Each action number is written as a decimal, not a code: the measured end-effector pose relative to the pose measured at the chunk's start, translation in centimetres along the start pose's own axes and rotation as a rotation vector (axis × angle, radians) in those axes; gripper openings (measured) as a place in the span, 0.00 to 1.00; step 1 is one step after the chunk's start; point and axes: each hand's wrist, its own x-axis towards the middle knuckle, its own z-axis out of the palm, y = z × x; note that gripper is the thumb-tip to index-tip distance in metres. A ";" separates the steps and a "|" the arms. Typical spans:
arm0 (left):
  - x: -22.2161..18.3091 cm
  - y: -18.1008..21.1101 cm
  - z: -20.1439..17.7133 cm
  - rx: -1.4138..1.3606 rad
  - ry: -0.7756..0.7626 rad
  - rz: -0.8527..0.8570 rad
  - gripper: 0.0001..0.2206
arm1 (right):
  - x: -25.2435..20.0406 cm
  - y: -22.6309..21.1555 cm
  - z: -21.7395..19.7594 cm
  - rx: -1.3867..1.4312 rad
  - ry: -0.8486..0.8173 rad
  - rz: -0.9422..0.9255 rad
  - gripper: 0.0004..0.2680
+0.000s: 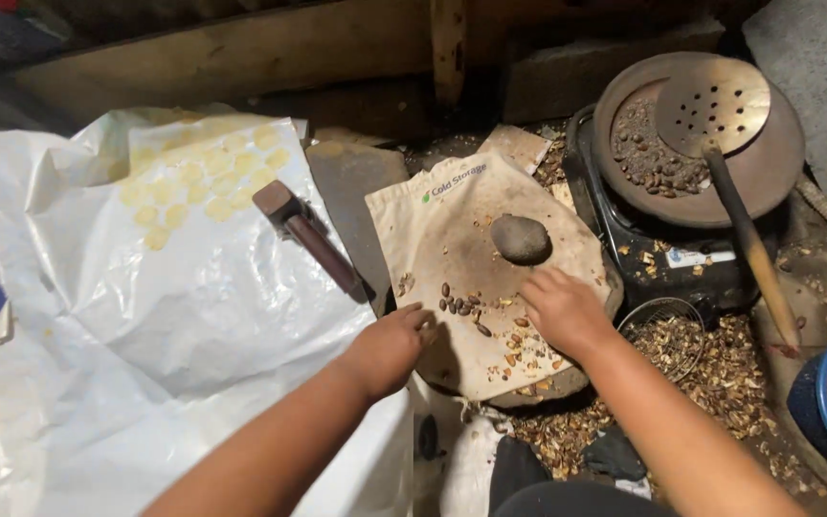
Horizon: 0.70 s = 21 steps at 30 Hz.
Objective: Cracking nut shells with a stone and flattening the kernels with a wooden mallet
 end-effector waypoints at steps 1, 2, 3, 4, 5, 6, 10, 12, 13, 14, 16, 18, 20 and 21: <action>1.4 -0.3 0.8 -0.001 0.002 0.008 0.13 | 0.4 1.4 0.6 -0.005 -0.002 0.007 0.08; 2.4 0.0 1.8 -0.115 0.138 -0.006 0.15 | 0.2 2.5 1.1 -0.086 0.064 0.070 0.07; 3.4 0.2 2.9 -0.231 0.273 -0.023 0.17 | -0.1 3.5 1.5 -0.168 0.129 0.132 0.07; 4.3 0.5 4.4 -0.246 0.274 -0.026 0.17 | 2.4 2.0 -1.2 -0.171 0.115 0.127 0.07; 5.2 0.8 5.8 -0.314 0.316 -0.034 0.25 | 4.9 0.4 -3.8 0.012 -0.037 0.220 0.14; 6.4 0.7 7.0 -0.372 0.369 -0.047 0.33 | 8.2 -1.0 -6.4 0.190 -0.178 0.304 0.27; 6.7 1.2 6.7 -0.455 0.419 -0.019 0.31 | 8.7 0.6 -3.2 0.116 -0.341 0.170 0.25; 7.5 0.9 8.0 -0.491 0.462 0.007 0.21 | 7.3 1.4 -2.8 0.517 -0.137 0.469 0.21; 8.2 0.6 8.4 -0.499 0.464 0.015 0.21 | 8.2 -0.8 -6.8 0.508 -0.141 0.476 0.21; 8.4 0.6 8.9 -0.505 0.497 0.011 0.16 | 9.0 -3.3 -10.8 0.858 -0.096 0.868 0.21; 8.7 0.6 9.7 -0.516 0.533 0.002 0.11 | 7.6 -4.5 -13.3 1.199 -0.050 1.264 0.21; 9.2 0.7 10.1 -0.544 0.599 -0.053 0.08 | 2.6 -1.9 -10.9 0.505 -0.508 1.121 0.26; 10.0 0.9 9.0 -0.553 0.610 -0.123 0.07 | 1.2 -2.6 -11.1 0.327 -0.634 1.020 0.23; 10.2 1.1 8.6 -0.551 0.620 -0.205 0.06 | 0.4 -3.1 -11.2 0.158 -0.756 0.898 0.20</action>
